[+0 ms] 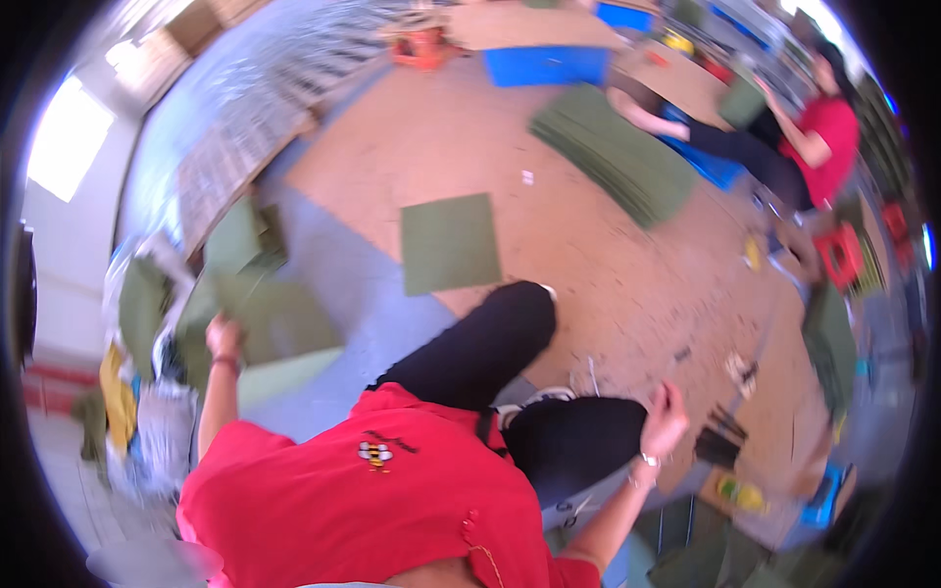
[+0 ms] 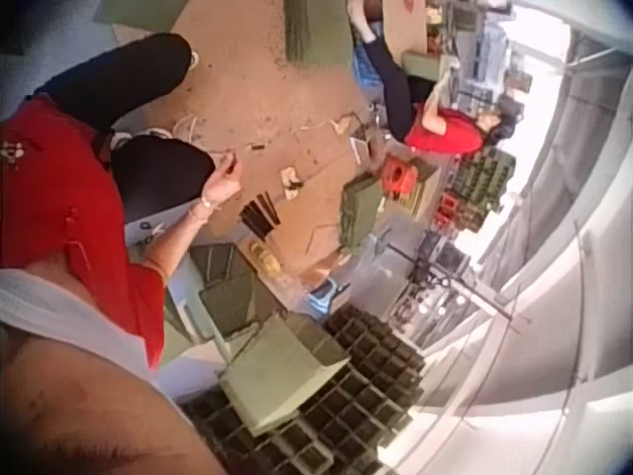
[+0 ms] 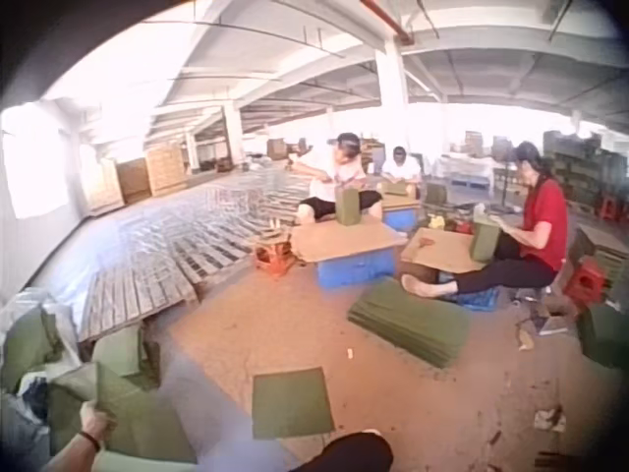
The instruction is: Assembling green fabric bins using a hot glue gun and wire frames in a manufacturing setting.
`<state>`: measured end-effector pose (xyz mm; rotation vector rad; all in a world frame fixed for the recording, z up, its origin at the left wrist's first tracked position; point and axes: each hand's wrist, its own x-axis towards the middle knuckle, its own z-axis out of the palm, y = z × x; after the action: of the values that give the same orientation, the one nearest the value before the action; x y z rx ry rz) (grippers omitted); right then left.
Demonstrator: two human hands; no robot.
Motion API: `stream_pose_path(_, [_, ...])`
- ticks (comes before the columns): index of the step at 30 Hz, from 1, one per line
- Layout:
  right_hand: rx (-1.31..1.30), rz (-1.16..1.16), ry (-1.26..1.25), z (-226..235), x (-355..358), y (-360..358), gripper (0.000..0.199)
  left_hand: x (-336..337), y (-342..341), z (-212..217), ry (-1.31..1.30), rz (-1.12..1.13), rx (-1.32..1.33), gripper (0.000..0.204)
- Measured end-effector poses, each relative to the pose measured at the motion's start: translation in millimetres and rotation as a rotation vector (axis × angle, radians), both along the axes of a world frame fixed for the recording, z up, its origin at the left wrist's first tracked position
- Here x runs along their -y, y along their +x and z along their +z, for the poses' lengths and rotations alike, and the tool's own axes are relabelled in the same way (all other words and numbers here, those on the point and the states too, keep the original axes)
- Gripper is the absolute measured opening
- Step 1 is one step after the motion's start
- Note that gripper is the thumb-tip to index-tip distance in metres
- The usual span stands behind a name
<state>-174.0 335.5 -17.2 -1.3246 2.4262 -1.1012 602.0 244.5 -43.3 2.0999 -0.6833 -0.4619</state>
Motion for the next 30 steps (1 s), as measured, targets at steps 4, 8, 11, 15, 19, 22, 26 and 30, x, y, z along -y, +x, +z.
stream_pose_path(4, [0.073,0.104,-0.003,-4.1,12.2,6.5,0.017,92.7,-141.7,92.1,-0.077,-0.348,0.470,0.037])
stream_pose_path(8, [-0.054,0.164,0.139,-10.5,31.6,1.7,0.023,190.0,-246.0,143.7,-0.307,-0.752,0.406,0.036])
stream_pose_path(11, [0.227,0.153,0.013,-38.3,59.3,-27.2,0.032,255.0,-336.2,181.7,-0.425,-0.992,0.474,0.032])
stream_pose_path(15, [0.062,-0.096,0.198,-71.2,101.6,-80.8,0.052,299.7,-444.9,206.7,-0.711,-1.379,-0.167,0.030])
stream_pose_path(19, [0.394,-0.314,-0.044,-34.4,134.2,-91.1,0.066,282.8,-515.6,213.6,-0.559,-1.555,-0.719,0.031])
stream_pose_path(22, [0.628,-0.513,-0.599,10.7,127.3,-89.2,0.082,252.1,-554.9,196.5,-0.600,-1.586,-0.801,0.031])
stream_pose_path(26, [0.952,-0.345,-0.683,-11.5,62.2,-123.2,0.077,200.6,-607.9,182.0,-0.690,-1.635,-0.691,0.036])
stream_pose_path(30, [1.182,-0.361,-0.844,-75.2,62.7,-100.5,0.076,141.9,-618.7,192.1,-0.675,-1.797,-0.609,0.033])
